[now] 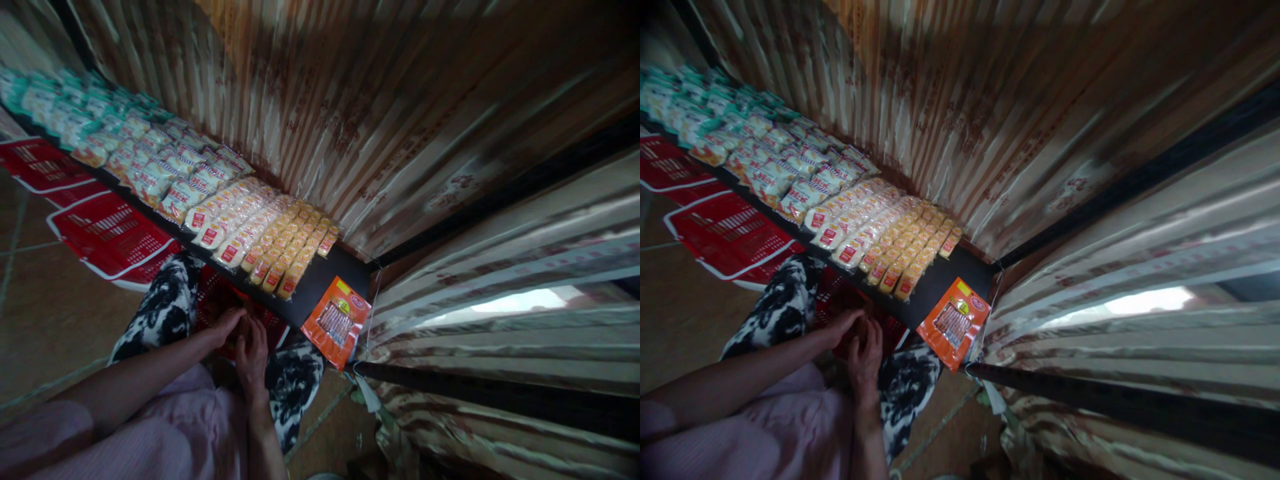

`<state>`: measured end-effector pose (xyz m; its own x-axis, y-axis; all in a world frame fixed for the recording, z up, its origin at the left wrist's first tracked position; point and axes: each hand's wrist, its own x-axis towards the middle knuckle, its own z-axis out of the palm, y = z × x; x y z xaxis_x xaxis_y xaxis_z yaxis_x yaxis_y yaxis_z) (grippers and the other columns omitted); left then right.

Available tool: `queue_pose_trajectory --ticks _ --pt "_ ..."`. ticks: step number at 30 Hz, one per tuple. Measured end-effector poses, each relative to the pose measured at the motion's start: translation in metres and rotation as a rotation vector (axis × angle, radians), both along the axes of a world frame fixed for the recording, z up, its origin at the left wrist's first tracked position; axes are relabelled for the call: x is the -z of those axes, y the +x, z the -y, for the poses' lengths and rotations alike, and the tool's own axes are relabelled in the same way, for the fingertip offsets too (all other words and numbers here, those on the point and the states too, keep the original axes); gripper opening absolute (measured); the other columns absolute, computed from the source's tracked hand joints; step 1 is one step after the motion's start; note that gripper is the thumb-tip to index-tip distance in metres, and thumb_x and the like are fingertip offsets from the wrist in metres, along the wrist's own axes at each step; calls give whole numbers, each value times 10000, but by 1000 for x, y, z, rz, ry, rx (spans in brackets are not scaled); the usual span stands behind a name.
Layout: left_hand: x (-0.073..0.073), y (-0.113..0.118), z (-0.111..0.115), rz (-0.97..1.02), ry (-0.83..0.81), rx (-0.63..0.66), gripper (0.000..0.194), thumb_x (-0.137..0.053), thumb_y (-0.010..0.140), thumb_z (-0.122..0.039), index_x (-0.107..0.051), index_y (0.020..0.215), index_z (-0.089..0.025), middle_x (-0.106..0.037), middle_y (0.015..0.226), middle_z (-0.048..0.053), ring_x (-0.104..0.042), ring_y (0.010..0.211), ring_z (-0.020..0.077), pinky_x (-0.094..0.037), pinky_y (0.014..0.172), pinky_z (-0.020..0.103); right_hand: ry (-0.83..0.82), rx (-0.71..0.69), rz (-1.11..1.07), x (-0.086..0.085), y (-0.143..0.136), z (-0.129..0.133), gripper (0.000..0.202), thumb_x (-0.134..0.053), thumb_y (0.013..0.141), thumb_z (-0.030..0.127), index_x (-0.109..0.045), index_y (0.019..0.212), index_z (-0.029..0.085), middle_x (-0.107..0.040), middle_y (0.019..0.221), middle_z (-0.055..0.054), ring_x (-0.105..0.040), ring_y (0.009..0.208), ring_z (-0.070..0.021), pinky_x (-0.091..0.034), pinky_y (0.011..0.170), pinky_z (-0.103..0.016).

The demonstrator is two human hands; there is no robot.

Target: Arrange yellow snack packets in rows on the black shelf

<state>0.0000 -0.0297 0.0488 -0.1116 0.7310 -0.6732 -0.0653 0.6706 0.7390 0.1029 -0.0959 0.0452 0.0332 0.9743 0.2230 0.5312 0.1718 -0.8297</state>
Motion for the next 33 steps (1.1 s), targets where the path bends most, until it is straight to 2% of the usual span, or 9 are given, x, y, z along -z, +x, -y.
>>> queue_pose_trajectory --ticks 9,14,18,27,33 --pt "-1 1 6 71 -106 -92 218 -534 637 -351 -636 667 -161 -653 628 6 -595 609 163 -447 590 267 74 0 -53 -8 -1 1 327 -420 868 172 -584 1149 158 -597 1174 -129 -570 1096 -185 -487 936 -360" --pt "-1 5 9 128 -123 -131 271 -574 584 -402 -628 672 -152 -643 595 -3 -587 562 152 -434 550 257 40 129 -47 1 -1 -1 293 -384 893 195 -637 1038 161 -631 1095 -124 -604 1022 -181 -500 894 -347" --pt "0 10 9 176 -129 -136 315 -593 542 -431 -627 672 -146 -630 574 -10 -585 552 148 -429 541 250 -22 191 4 7 2 -1 289 -428 872 241 -631 1061 158 -619 1111 -131 -591 1036 -197 -484 906 -358" --pt "-12 16 15 211 -102 -111 306 -579 522 -387 -653 689 -141 -647 627 -5 -584 602 142 -444 578 247 -30 218 -24 7 10 4 379 -454 854 266 -559 1190 126 -640 1114 -143 -601 1044 -218 -477 910 -376" --pt "-12 17 22 163 -52 -39 368 -586 522 -418 -685 727 -128 -694 737 53 -633 765 208 -470 724 296 -20 255 -82 12 12 11 357 -472 856 271 -578 1170 138 -656 1082 -137 -634 993 -221 -512 859 -365"
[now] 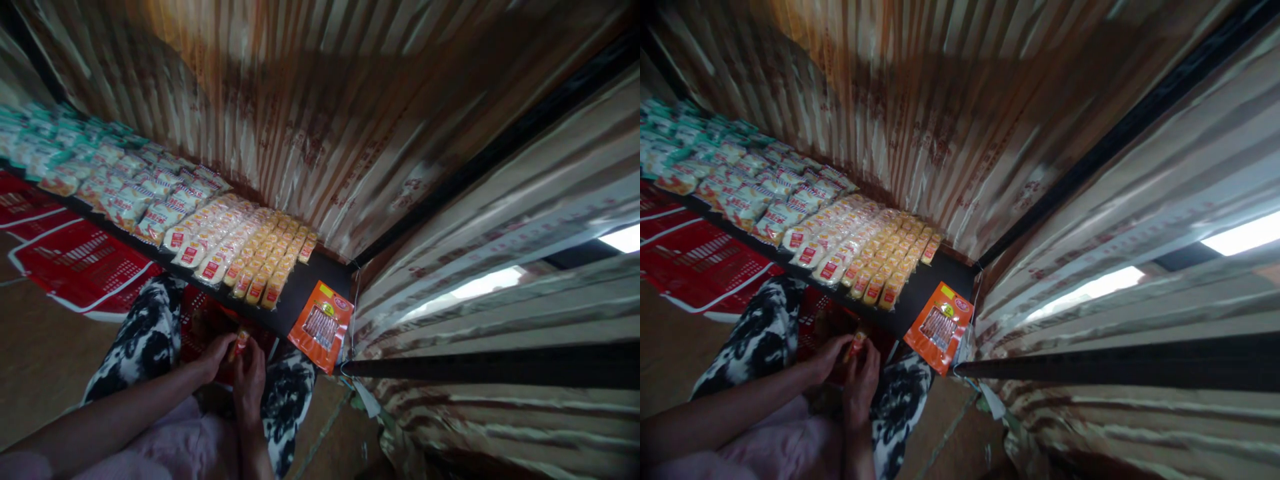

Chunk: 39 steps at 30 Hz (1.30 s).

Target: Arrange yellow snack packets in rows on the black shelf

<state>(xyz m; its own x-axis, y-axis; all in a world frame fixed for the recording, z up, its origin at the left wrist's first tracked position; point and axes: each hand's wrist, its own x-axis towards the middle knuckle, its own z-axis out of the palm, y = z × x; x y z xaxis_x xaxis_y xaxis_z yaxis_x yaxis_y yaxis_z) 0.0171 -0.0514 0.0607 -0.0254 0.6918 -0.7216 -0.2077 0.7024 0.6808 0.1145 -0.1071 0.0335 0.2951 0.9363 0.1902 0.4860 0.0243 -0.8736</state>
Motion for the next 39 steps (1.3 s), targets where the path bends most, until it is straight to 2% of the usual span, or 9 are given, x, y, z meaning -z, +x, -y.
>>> queue_pose_trajectory --ticks 4,8,15,20,24,29,34,39 --pt "1 2 0 -83 107 6 316 -568 554 -413 -663 724 -165 -697 829 52 -631 890 220 -459 814 299 11 20 -13 -1 3 1 352 -481 858 289 -590 1162 150 -663 1076 -132 -638 992 -226 -517 851 -362" --pt "-4 6 -1 -132 136 27 292 -544 570 -414 -619 732 -183 -674 799 38 -623 866 217 -460 811 310 28 29 -18 -8 8 -1 333 -492 864 319 -610 1131 161 -670 1059 -126 -644 974 -224 -517 849 -362" --pt "-7 11 -5 -117 247 208 312 -539 616 -506 -551 679 -202 -612 680 -10 -602 766 191 -458 746 294 12 98 -56 -14 14 0 384 -512 857 397 -611 1137 153 -673 1083 -131 -643 1002 -235 -516 857 -361" --pt "-20 16 -3 -64 271 269 375 -559 652 -554 -570 748 -192 -644 753 -3 -607 797 180 -452 748 272 -56 130 -90 -19 16 3 439 -521 844 466 -617 1135 152 -667 1118 -145 -639 1025 -254 -510 870 -366" --pt "-30 19 -4 -37 281 328 378 -611 639 -509 -615 800 -167 -674 775 19 -622 791 193 -455 730 270 -111 135 -125 -31 21 2 412 -574 802 485 -652 1043 160 -704 1017 -116 -673 923 -240 -530 815 -336" --pt "-31 19 -8 -34 323 369 404 -612 646 -509 -653 837 -155 -704 840 50 -630 854 224 -460 761 283 -166 107 -183 -47 26 0 407 -583 792 492 -639 1017 157 -712 883 -83 -679 765 -204 -542 707 -291" --pt "-32 18 -10 -96 392 420 420 -589 672 -528 -690 862 -167 -721 908 67 -630 925 259 -457 841 309 -124 118 -176 -50 30 2 383 -554 818 470 -629 1035 164 -697 978 -99 -668 875 -216 -525 798 -315" --pt "-44 20 -13 -197 493 449 394 -593 686 -437 -687 972 -184 -688 1074 76 -579 1075 272 -414 953 319 -65 124 -180 -45 37 0 392 -552 817 467 -627 1069 176 -685 1039 -104 -653 950 -226 -523 831 -335"
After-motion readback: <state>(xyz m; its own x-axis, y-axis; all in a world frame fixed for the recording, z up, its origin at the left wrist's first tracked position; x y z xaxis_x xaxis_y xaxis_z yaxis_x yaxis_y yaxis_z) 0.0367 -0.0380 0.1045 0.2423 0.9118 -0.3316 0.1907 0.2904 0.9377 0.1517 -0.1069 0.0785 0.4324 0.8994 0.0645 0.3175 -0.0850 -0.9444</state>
